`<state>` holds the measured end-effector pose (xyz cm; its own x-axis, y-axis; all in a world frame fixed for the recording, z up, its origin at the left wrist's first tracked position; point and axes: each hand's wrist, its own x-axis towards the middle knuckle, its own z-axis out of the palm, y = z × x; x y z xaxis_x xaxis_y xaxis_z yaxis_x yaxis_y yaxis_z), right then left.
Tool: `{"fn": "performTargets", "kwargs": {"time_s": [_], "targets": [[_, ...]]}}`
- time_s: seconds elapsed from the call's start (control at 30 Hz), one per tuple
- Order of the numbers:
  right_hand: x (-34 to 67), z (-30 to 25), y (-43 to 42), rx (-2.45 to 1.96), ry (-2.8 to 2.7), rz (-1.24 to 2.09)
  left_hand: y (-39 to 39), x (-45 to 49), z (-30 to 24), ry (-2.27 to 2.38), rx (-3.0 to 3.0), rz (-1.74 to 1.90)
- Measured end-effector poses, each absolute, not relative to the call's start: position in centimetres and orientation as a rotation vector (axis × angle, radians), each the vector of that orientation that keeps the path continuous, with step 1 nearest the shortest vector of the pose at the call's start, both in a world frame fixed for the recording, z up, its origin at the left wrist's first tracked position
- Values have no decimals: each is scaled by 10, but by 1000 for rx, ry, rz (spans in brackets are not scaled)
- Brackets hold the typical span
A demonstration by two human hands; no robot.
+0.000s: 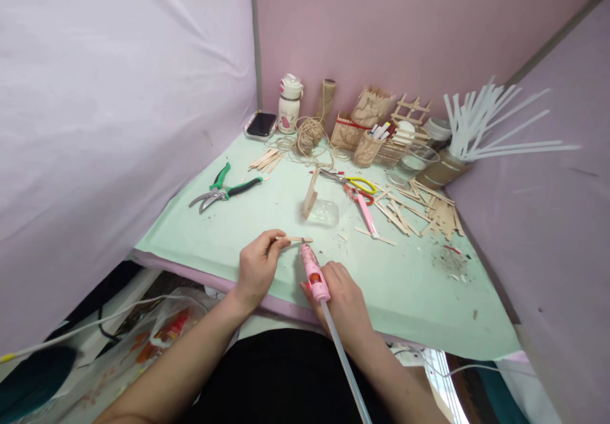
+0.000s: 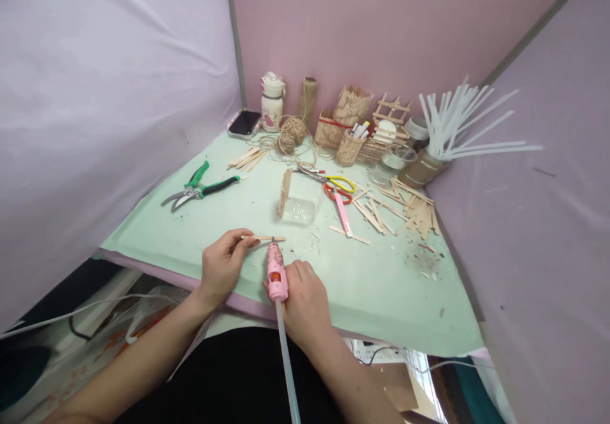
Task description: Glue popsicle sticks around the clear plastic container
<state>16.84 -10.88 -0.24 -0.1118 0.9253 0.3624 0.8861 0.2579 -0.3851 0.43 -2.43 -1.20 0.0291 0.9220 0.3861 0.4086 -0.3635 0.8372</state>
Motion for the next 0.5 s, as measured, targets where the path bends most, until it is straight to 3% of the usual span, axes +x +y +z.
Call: {"fn": "performTargets", "kwargs": {"time_s": [0.5], "targets": [[167, -1, -110, -1599, -2016, 105, -25, 5, -12, 1339, 1778, 1319]]}}
